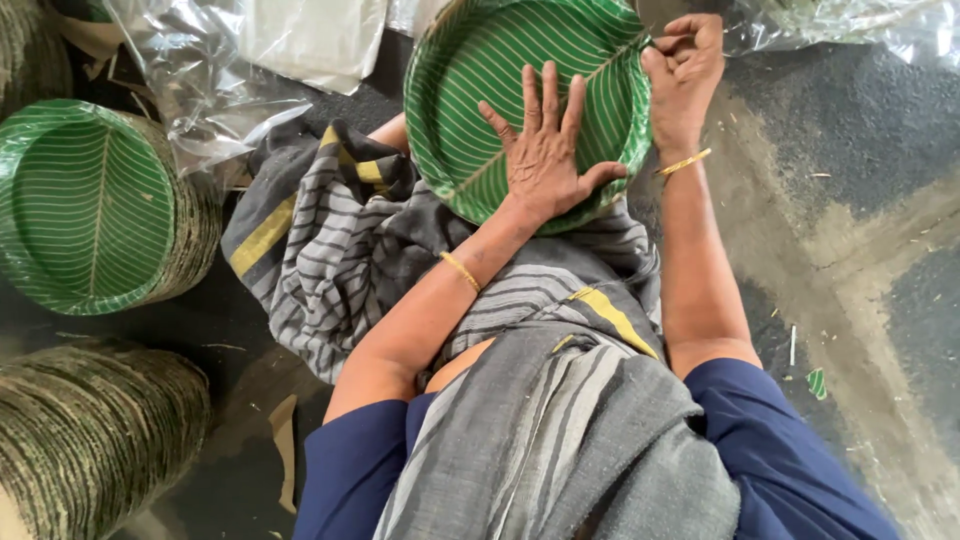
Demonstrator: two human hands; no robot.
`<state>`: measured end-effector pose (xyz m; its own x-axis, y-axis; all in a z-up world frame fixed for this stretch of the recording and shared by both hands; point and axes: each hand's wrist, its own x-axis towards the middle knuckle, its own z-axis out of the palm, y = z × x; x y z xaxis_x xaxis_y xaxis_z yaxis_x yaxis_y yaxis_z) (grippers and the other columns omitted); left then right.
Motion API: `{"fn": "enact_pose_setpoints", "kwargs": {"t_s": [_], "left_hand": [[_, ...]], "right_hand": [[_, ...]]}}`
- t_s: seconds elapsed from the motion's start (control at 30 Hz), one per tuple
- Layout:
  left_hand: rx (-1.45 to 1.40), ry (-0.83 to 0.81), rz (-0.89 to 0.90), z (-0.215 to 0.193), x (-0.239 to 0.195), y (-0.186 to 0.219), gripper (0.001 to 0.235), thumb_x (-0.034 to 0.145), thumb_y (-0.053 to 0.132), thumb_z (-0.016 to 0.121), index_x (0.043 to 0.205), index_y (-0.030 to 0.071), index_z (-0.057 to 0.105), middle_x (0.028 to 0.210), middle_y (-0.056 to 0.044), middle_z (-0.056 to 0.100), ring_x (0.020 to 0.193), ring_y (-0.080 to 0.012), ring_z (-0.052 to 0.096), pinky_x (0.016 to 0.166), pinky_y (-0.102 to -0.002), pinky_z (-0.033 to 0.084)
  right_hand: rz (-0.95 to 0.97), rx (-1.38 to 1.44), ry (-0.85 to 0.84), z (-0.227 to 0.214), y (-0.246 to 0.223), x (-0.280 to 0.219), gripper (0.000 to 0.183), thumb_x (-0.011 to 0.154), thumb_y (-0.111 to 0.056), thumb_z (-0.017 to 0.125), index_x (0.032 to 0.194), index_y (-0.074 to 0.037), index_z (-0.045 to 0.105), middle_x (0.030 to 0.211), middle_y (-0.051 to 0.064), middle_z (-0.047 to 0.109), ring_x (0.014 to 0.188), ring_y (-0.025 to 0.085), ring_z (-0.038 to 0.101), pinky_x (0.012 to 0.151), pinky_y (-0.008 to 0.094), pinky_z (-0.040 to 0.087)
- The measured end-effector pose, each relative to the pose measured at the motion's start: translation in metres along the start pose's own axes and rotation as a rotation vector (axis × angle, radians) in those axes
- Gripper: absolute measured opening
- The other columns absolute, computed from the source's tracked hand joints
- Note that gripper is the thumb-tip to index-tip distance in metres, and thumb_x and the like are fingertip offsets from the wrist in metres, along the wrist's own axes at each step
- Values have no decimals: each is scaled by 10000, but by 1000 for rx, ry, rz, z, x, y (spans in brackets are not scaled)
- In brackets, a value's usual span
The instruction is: The person organizes stacks of leaf plates, places them into plastic bags, and seals the bags by hand.
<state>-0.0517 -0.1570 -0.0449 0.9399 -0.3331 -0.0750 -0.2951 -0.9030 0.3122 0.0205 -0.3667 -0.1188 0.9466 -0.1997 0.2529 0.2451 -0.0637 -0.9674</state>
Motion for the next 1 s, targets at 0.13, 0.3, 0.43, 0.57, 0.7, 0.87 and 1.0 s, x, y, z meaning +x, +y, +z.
{"fn": "enact_pose_setpoints", "kwargs": {"t_s": [0.13, 0.3, 0.43, 0.57, 0.7, 0.87, 1.0], "left_hand": [[40, -50, 9, -7, -2, 3, 1306, 741, 990, 418, 1668, 102, 179, 1721, -237, 52, 1580, -444, -49, 1095, -837, -113], [50, -55, 89, -6, -4, 0, 1319, 724, 998, 419, 1669, 110, 178, 1721, -228, 57, 1587, -438, -31, 1100, -846, -112], [56, -66, 158, -10, -7, -3, 1281, 735, 983, 413, 1657, 118, 208, 1709, -236, 69, 1572, -454, -20, 1099, -835, -103], [60, 71, 362, 25, -11, -23, 1067, 899, 900, 426, 1671, 181, 267, 1735, -207, 110, 1602, -445, -1, 1150, -838, -103], [12, 53, 298, 2, -25, -30, 1097, 848, 895, 464, 1659, 184, 265, 1726, -188, 119, 1590, -437, -2, 1144, -836, -105], [-74, 149, -127, -15, -60, -59, 1169, 746, 829, 623, 1617, 148, 244, 1696, -247, 87, 1580, -462, -4, 1216, -720, -30], [-144, 250, -228, 48, -66, -112, 1175, 765, 629, 807, 1586, 43, 204, 1652, -313, 79, 1562, -497, 68, 1296, -555, 93]], "right_hand": [[-94, -160, -6, 9, -34, -21, 215, 995, 139, 608, 1155, -4, 587, 1026, 16, 575, 913, 75, 538, 822, 225, 466], [-83, -302, -265, -1, -37, -12, 190, 1008, 113, 626, 1167, 41, 700, 1145, 30, 681, 1075, 128, 634, 943, 273, 509], [108, 37, -299, -6, -17, -1, 395, 998, 63, 586, 1382, 6, 660, 1368, 45, 681, 1236, 116, 622, 1086, 259, 488], [228, -104, -293, 1, -26, -5, 487, 961, 4, 616, 1446, -21, 652, 1371, 69, 686, 1136, 123, 595, 1003, 279, 493], [181, -84, -443, 8, -70, -29, 585, 912, 9, 648, 1492, -14, 570, 1470, 96, 616, 1327, 170, 563, 1140, 302, 444], [358, 70, -464, 15, -95, -66, 743, 830, 61, 732, 1546, -10, 546, 1542, 131, 543, 1378, 238, 541, 1146, 349, 468], [351, -33, -421, 32, -116, -87, 791, 792, 150, 714, 1554, -19, 585, 1528, 130, 598, 1266, 231, 602, 943, 290, 495]]}}
